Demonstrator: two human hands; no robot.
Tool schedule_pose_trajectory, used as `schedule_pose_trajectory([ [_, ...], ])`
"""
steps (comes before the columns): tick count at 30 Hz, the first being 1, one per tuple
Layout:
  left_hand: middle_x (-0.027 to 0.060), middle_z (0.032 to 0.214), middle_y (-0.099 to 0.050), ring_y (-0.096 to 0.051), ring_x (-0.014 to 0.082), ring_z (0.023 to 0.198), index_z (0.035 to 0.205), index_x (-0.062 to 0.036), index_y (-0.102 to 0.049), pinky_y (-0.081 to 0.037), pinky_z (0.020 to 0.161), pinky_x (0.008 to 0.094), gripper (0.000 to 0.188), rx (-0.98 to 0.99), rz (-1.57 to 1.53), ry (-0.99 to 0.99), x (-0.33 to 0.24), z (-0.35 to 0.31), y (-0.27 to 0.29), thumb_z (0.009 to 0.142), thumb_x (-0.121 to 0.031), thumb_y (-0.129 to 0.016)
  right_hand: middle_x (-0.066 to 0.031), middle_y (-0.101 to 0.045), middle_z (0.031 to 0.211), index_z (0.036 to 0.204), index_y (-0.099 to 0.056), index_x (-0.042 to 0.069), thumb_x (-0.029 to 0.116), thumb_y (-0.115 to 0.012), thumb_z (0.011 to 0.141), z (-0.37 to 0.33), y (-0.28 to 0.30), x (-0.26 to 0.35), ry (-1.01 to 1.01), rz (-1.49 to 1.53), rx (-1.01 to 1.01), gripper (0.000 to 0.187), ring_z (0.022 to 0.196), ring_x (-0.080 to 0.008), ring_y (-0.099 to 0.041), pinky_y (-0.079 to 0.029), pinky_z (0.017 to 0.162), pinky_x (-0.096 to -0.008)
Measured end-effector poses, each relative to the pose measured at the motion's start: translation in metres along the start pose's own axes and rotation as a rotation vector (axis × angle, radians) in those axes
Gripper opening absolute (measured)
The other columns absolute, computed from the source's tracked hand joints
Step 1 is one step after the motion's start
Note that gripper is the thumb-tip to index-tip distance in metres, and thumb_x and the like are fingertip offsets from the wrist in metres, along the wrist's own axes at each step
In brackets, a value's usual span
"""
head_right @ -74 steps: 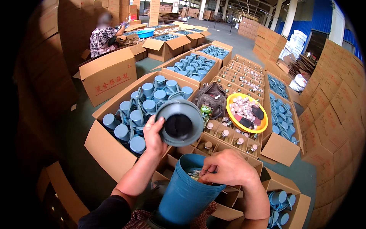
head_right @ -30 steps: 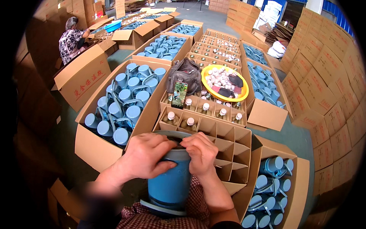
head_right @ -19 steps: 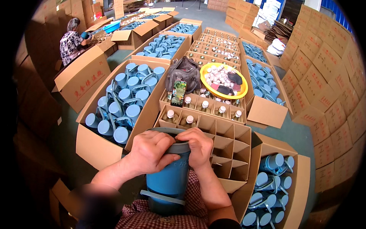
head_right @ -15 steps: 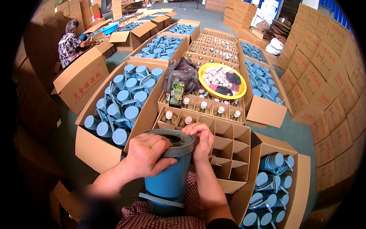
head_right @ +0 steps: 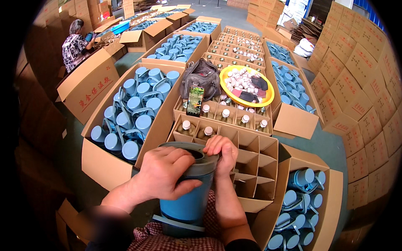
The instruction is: The person assembles light blue water bottles by inserting a metal inner liner into the plastic body and screwing on the lid. The person handles the bottles one at a time, placing the finished units into a cardboard box.
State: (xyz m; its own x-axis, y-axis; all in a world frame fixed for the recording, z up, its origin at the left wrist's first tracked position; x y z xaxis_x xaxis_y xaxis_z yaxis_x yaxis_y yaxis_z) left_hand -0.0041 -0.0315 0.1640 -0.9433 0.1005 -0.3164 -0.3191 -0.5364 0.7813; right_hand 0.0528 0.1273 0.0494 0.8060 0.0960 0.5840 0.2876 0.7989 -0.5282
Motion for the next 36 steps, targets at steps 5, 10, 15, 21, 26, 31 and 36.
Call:
schedule_pose_trajectory([
  [5,0.0098,0.089,-0.065,-0.064,0.0257,0.078,0.093,-0.0051,-0.063,-0.051,0.068,0.0355,0.026,-0.006,-0.025,-0.07,-0.014,0.01,-0.018,0.071,-0.018,-0.069,-0.025,-0.056,0.109,0.11,-0.049,0.0,0.06,-0.033,0.092,-0.008,-0.007,-0.021,-0.341,0.429,-0.083,0.065,0.109,-0.0359,-0.052,-0.042,0.091,-0.0455],
  [10,0.014,0.095,-0.067,-0.065,0.0291,0.087,0.089,-0.0017,-0.066,-0.051,0.073,0.0396,0.015,-0.218,-0.656,-0.19,0.059,-0.026,-0.013,0.077,-0.012,-0.064,-0.025,-0.065,0.097,0.107,-0.059,-0.007,0.073,-0.024,0.085,-0.006,-0.017,0.04,-0.297,-0.495,0.284,0.089,0.106,-0.036,-0.059,-0.039,0.098,-0.0453],
  [15,0.013,0.085,-0.064,-0.063,0.0302,0.078,0.082,-0.0006,-0.062,-0.049,0.071,0.037,0.021,0.021,-0.593,-0.107,0.041,0.0,-0.001,0.075,-0.02,-0.067,-0.0272,-0.058,0.116,0.117,-0.054,-0.008,0.074,-0.025,0.085,-0.006,0.017,0.012,-0.464,-0.126,0.118,0.092,0.112,-0.0325,-0.055,-0.038,0.1,-0.0431],
  [21,0.0101,0.088,-0.066,-0.063,0.0259,0.081,0.087,-0.0039,-0.067,-0.049,0.071,0.0343,0.024,-0.06,-0.339,-0.169,0.013,0.004,-0.009,0.077,-0.026,-0.066,-0.0263,-0.058,0.115,0.112,-0.058,-0.007,0.075,-0.024,0.084,-0.008,-0.009,0.001,-0.422,0.071,0.195,0.093,0.121,-0.0397,-0.046,-0.034,0.104,-0.0471],
  [26,0.013,0.086,-0.066,-0.062,0.0295,0.077,0.081,-0.0012,-0.066,-0.048,0.069,0.0373,0.021,-0.112,-0.902,-0.083,0.07,-0.018,-0.018,0.079,-0.022,-0.064,-0.0251,-0.064,0.104,0.097,-0.066,-0.006,0.068,-0.017,0.089,0.0,-0.006,0.035,-0.261,-0.501,0.378,0.089,0.115,-0.0417,-0.051,-0.037,0.1,-0.049],
  [31,0.0065,0.077,-0.063,-0.062,0.0258,0.072,0.079,-0.0061,-0.064,-0.049,0.062,0.0358,0.016,-0.024,-0.267,-0.037,0.004,0.016,-0.011,0.076,-0.022,-0.067,-0.0268,-0.059,0.112,0.099,-0.061,-0.006,0.063,-0.013,0.092,-0.011,-0.009,-0.007,-0.409,0.12,-0.09,0.084,0.118,-0.0412,-0.047,-0.033,0.103,-0.0516],
  [36,0.0094,0.089,-0.067,-0.064,0.0257,0.076,0.087,-0.0024,-0.066,-0.052,0.066,0.0351,0.021,-0.016,-0.475,-0.235,0.034,-0.003,-0.009,0.078,-0.021,-0.064,-0.0244,-0.065,0.095,0.08,-0.067,-0.004,0.065,-0.016,0.091,-0.004,-0.002,0.003,-0.222,-0.011,0.33,0.086,0.105,-0.0408,-0.056,-0.034,0.1,-0.0518],
])
Point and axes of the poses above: each hand's wrist, its own z-axis towards the middle knuckle, its own y-axis out of the back of the hand, x = y × z, the point moved 3 cm from there along z, towards the middle knuckle
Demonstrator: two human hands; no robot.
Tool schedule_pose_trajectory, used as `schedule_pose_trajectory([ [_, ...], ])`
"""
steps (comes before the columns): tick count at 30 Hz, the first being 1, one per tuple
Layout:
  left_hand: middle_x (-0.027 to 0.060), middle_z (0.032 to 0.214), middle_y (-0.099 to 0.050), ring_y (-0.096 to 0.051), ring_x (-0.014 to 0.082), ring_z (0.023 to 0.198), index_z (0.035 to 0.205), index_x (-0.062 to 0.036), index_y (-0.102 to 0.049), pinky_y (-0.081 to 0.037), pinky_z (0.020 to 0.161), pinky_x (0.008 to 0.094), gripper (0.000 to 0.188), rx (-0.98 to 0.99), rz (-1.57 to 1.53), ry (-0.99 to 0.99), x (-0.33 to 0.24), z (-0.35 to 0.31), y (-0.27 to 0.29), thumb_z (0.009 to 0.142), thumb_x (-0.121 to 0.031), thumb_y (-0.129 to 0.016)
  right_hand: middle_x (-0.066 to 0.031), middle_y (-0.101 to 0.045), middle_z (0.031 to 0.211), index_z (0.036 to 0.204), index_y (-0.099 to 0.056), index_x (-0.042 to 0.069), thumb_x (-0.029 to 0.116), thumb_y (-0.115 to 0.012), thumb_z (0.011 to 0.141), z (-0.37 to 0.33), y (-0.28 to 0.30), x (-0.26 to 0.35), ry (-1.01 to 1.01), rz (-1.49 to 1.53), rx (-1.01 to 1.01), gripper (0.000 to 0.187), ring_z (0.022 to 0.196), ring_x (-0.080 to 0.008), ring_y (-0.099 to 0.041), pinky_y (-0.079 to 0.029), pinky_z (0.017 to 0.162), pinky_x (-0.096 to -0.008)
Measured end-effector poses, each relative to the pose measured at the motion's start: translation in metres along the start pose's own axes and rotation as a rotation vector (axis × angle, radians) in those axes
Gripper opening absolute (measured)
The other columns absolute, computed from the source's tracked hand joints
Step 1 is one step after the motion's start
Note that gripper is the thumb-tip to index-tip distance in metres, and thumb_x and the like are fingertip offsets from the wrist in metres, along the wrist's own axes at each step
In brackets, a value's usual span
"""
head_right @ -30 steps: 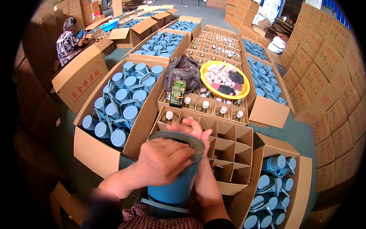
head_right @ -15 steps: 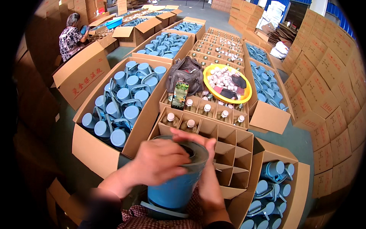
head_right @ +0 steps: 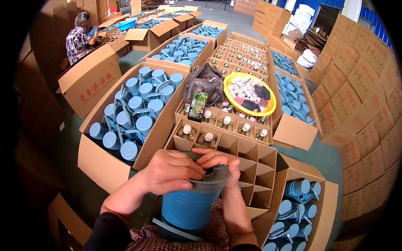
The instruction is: The person assembles light blue water bottles by inserting a metal inner liner into the plastic body and screwing on the lid. The person handles the bottles one at a time, placing the finished units into a cardboard box.
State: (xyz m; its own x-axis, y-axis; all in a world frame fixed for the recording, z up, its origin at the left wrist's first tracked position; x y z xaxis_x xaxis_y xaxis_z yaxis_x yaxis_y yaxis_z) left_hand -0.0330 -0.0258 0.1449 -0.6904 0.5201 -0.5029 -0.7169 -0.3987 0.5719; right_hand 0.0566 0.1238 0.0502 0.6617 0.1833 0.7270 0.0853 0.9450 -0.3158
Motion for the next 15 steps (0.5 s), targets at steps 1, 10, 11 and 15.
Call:
schedule_pose_trajectory([
  [1,0.0105,0.091,-0.067,-0.065,0.0259,0.078,0.089,-0.0013,-0.066,-0.052,0.068,0.0348,0.022,-0.012,-0.047,-0.036,0.004,-0.004,0.004,0.078,-0.02,-0.064,-0.0238,-0.065,0.092,0.077,-0.067,-0.004,0.065,-0.017,0.091,0.001,-0.006,0.006,-0.02,-0.048,-0.031,0.086,0.102,-0.0408,-0.057,-0.035,0.1,-0.0514],
  [10,0.0149,0.103,-0.066,-0.062,0.0206,0.096,0.111,0.0037,-0.061,-0.049,0.083,0.033,0.044,-0.521,-0.778,0.549,0.06,-0.055,-0.073,0.096,-0.032,-0.039,-0.0192,-0.069,0.09,0.086,-0.07,-0.004,0.032,-0.057,0.079,0.022,-0.032,0.098,-0.2,-0.269,0.37,0.039,0.107,-0.0342,-0.059,-0.035,0.101,-0.0436],
  [11,0.0139,0.104,-0.065,-0.062,0.0195,0.095,0.11,0.0034,-0.061,-0.049,0.082,0.0321,0.042,-0.455,-0.892,0.68,0.075,-0.07,-0.106,0.095,-0.03,-0.041,-0.0178,-0.069,0.091,0.088,-0.07,-0.003,0.027,-0.061,0.077,0.023,-0.039,0.102,-0.339,-0.331,0.315,0.034,0.106,-0.0318,-0.06,-0.039,0.098,-0.0408],
  [15,0.01,0.104,-0.064,-0.06,0.0148,0.091,0.109,0.0023,-0.061,-0.049,0.078,0.0286,0.034,-0.09,-1.224,0.819,0.069,-0.097,-0.2,0.093,-0.025,-0.048,-0.0126,-0.07,0.089,0.092,-0.07,0.002,0.012,-0.072,0.07,0.022,-0.069,0.155,-0.728,-0.862,0.18,0.025,0.095,-0.0238,-0.065,-0.049,0.081,-0.0313],
])
Point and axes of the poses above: each hand's wrist, its own z-axis towards the middle knuckle, its own y-axis out of the back of the hand, x = y × z, the point moved 3 cm from there along z, towards the middle knuckle
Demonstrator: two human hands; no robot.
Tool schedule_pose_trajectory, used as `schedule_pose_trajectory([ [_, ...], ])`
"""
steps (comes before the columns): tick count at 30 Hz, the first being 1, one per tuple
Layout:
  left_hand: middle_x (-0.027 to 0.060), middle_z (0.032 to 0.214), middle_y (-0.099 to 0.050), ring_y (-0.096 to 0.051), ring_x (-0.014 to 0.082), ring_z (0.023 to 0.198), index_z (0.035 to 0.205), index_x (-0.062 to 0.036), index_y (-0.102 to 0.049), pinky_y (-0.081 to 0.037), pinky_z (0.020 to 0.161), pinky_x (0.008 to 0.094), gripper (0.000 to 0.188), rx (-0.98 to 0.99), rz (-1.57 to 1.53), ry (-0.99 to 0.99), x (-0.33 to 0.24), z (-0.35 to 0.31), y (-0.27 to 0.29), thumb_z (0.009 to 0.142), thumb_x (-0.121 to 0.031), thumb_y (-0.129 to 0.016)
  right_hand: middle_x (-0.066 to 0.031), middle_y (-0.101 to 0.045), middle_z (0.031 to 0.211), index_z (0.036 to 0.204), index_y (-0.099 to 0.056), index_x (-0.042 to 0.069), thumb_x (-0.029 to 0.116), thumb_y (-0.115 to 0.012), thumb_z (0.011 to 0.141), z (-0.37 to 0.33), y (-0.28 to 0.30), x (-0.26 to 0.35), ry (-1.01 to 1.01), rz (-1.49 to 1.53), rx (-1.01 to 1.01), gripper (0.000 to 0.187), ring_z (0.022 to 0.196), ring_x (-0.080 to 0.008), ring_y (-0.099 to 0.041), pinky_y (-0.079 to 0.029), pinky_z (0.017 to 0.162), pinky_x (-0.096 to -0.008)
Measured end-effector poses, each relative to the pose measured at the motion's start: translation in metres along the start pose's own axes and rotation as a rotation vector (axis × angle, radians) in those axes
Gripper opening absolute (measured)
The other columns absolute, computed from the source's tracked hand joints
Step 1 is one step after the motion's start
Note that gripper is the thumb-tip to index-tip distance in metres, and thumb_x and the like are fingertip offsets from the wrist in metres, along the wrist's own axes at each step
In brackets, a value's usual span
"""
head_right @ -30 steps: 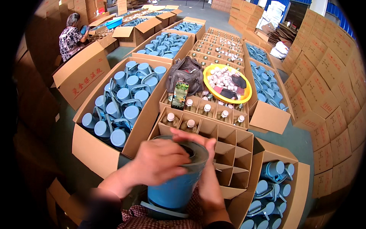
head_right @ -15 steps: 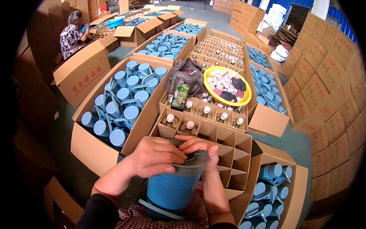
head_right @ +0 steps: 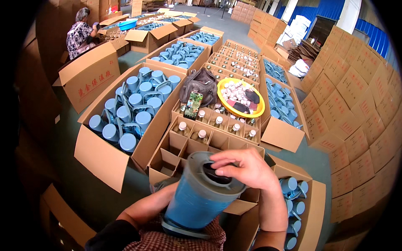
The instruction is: The person assembles light blue water bottles by inserting a metal inner liner into the plastic body and screwing on the lid. The person handles the bottles one at a time, placing the finished units into a cardboard box.
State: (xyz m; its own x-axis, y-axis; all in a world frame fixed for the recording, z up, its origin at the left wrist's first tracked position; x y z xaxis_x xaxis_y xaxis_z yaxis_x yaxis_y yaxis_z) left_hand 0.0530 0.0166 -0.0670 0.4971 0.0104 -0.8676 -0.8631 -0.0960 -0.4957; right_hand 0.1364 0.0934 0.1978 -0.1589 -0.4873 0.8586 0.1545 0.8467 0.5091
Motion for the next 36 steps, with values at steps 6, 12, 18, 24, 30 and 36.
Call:
schedule_pose_trajectory([
  [6,0.0075,0.086,-0.067,-0.062,0.0139,0.075,0.096,-0.0006,-0.066,-0.049,0.069,0.0286,0.036,-0.094,0.053,0.109,-0.037,-0.034,-0.029,0.096,-0.029,-0.044,-0.0103,-0.066,0.07,0.075,-0.067,0.007,0.024,-0.074,0.068,-0.035,0.009,0.015,-0.135,-0.686,-0.152,0.02,0.066,-0.0256,-0.064,-0.049,0.061,-0.0353],
  [12,0.0195,0.078,-0.064,-0.063,0.0314,0.071,0.093,0.0007,-0.063,-0.048,0.068,0.0406,0.037,-0.324,0.747,-0.138,-0.069,-0.07,-0.057,0.096,-0.03,-0.043,-0.012,-0.064,0.068,0.072,-0.066,0.006,0.026,-0.074,0.065,-0.049,0.02,-0.011,-0.368,-0.674,-0.143,0.022,0.062,-0.0266,-0.062,-0.048,0.059,-0.0347],
  [18,0.0245,0.084,-0.061,-0.06,0.0413,0.079,0.1,0.0004,-0.061,-0.047,0.07,0.0442,0.031,-0.438,0.894,-0.272,-0.081,-0.098,-0.062,0.095,-0.026,-0.044,-0.0045,-0.067,0.071,0.086,-0.069,0.002,0.017,-0.072,0.073,-0.052,0.014,-0.062,-0.242,-0.066,-0.377,0.019,0.063,-0.0145,-0.06,-0.046,0.059,-0.0311],
  [24,0.023,0.082,-0.063,-0.062,0.0358,0.076,0.1,-0.0003,-0.061,-0.048,0.071,0.041,0.033,-0.661,0.701,-0.287,-0.058,-0.11,-0.009,0.096,-0.026,-0.042,-0.0109,-0.058,0.12,0.122,-0.056,0.003,0.034,-0.061,0.085,-0.111,-0.054,-0.123,0.185,0.081,-0.513,0.049,0.113,-0.0226,-0.051,-0.037,0.098,-0.0371],
  [30,0.0116,0.082,-0.066,-0.062,0.0174,0.074,0.096,0.0023,-0.063,-0.048,0.072,0.0325,0.045,-0.91,0.087,-0.189,-0.015,-0.138,0.046,0.1,-0.031,-0.033,-0.0036,-0.064,0.105,0.099,-0.065,0.012,0.032,-0.078,0.066,-0.188,-0.151,-0.151,0.148,-0.311,0.007,0.041,0.11,-0.0242,-0.056,-0.032,0.103,-0.0497],
  [36,0.0068,0.07,-0.06,-0.057,0.0155,0.059,0.091,-0.0022,-0.06,-0.046,0.054,0.028,0.043,-1.146,-0.404,-0.179,0.02,-0.141,0.033,0.1,-0.034,-0.033,-0.0072,-0.059,0.071,0.067,-0.061,0.008,0.012,-0.078,0.061,-0.214,-0.193,-0.159,0.159,-0.297,-0.341,0.019,0.065,-0.025,-0.056,-0.044,0.059,-0.0352],
])
Point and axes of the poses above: each hand's wrist, its own z-axis towards the middle knuckle, its own y-axis out of the back of the hand, x = y × z, the point moved 3 cm from there along z, towards the middle knuckle
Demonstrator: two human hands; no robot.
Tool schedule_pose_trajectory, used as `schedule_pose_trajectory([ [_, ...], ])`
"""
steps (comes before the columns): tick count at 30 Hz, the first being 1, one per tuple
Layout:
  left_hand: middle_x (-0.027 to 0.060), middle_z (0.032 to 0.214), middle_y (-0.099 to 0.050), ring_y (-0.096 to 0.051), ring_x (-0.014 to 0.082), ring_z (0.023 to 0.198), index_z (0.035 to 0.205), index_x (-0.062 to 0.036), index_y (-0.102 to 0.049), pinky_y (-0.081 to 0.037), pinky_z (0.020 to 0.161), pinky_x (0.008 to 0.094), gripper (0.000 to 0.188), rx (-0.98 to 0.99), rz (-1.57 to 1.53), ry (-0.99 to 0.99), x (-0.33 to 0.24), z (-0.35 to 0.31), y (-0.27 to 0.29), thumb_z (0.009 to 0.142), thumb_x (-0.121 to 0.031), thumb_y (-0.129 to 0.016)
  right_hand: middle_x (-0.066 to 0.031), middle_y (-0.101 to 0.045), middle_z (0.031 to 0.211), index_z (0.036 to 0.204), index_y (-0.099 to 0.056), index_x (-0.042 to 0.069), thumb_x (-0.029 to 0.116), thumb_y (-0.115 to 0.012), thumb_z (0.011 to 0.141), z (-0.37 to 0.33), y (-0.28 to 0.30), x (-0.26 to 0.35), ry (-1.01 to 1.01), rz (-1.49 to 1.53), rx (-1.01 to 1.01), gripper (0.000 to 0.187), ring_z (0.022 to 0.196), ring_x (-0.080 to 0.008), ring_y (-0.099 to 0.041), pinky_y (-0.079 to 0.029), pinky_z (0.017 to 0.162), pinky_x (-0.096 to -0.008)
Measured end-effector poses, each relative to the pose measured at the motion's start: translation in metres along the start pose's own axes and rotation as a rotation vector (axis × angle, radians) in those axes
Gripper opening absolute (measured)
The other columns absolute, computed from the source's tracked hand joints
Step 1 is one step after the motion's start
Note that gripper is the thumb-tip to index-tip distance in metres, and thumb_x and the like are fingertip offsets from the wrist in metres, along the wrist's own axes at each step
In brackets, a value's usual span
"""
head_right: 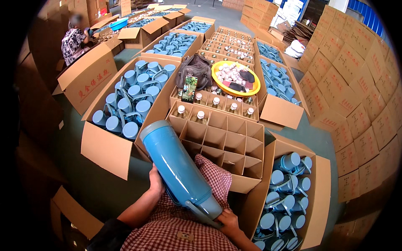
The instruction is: The person assembles light blue water bottles by inserting a metal inner liner into the plastic body and screwing on the lid. The person handles the bottles one at a time, placing the finished units into a cardboard box.
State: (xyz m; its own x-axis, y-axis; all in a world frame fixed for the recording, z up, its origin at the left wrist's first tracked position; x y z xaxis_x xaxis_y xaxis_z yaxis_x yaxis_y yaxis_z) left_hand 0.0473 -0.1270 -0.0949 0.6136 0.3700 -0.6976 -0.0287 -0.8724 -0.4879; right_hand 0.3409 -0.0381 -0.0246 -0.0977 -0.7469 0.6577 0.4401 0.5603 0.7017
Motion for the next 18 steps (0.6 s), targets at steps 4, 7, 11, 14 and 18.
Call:
schedule_pose_trajectory([
  [4,0.0048,0.068,-0.057,-0.051,0.0131,0.052,0.084,-0.0052,-0.057,-0.041,0.042,0.0247,0.04,0.17,0.223,0.044,-0.003,-0.004,-0.02,0.099,-0.037,-0.037,-0.0094,-0.053,0.059,0.061,-0.058,0.004,0.015,-0.079,0.061,-0.002,0.019,0.005,-0.143,0.062,-0.302,0.023,0.052,-0.0265,-0.051,-0.04,0.049,-0.0354],
  [7,0.0056,0.075,-0.061,-0.057,0.0147,0.058,0.092,-0.0044,-0.058,-0.044,0.044,0.0253,0.036,0.274,0.255,0.128,0.013,-0.016,-0.053,0.098,-0.036,-0.042,-0.0071,-0.052,0.056,0.057,-0.06,0.002,0.021,-0.078,0.065,-0.001,0.063,0.004,-0.308,0.215,-0.574,0.028,0.051,-0.02,-0.051,-0.036,0.048,-0.0322],
  [11,0.0102,0.093,-0.066,-0.065,0.0178,0.072,0.106,-0.0013,-0.059,-0.044,0.045,0.0234,0.029,0.7,0.467,0.09,0.017,-0.035,-0.088,0.097,-0.026,-0.045,-0.0071,-0.061,0.057,0.066,-0.062,-0.004,0.009,-0.061,0.074,-0.023,0.11,-0.011,-0.565,0.467,-0.882,0.015,0.054,-0.0123,-0.056,-0.045,0.058,-0.0245],
  [14,0.0128,0.099,-0.066,-0.067,0.0185,0.076,0.11,0.0021,-0.058,-0.043,0.048,0.0211,0.027,0.7,0.59,-0.052,0.017,-0.019,-0.081,0.095,-0.016,-0.045,-0.0085,-0.062,0.062,0.074,-0.062,-0.005,0.007,-0.061,0.078,-0.037,0.133,-0.013,-0.593,0.535,-1.036,0.012,0.056,-0.0142,-0.058,-0.047,0.055,-0.0251],
  [18,0.013,0.095,-0.067,-0.067,0.0178,0.072,0.107,0.0024,-0.058,-0.043,0.046,0.0214,0.024,0.645,0.665,-0.018,0.026,-0.001,-0.061,0.095,-0.013,-0.046,-0.0066,-0.062,0.066,0.086,-0.063,-0.004,0.009,-0.065,0.08,-0.073,0.171,-0.018,-0.548,0.37,-1.204,0.015,0.055,-0.0133,-0.058,-0.048,0.055,-0.0254],
])
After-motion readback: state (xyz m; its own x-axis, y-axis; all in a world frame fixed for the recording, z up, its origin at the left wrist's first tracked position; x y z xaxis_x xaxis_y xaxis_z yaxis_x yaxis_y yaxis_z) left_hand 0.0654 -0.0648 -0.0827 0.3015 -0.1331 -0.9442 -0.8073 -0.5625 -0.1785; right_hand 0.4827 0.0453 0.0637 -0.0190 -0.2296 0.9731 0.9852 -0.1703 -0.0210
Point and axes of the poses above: each hand's wrist, its own z-axis towards the middle knuckle, its own y-axis out of the back of the hand, x = y × z, the point moved 3 cm from there along z, towards the middle knuckle
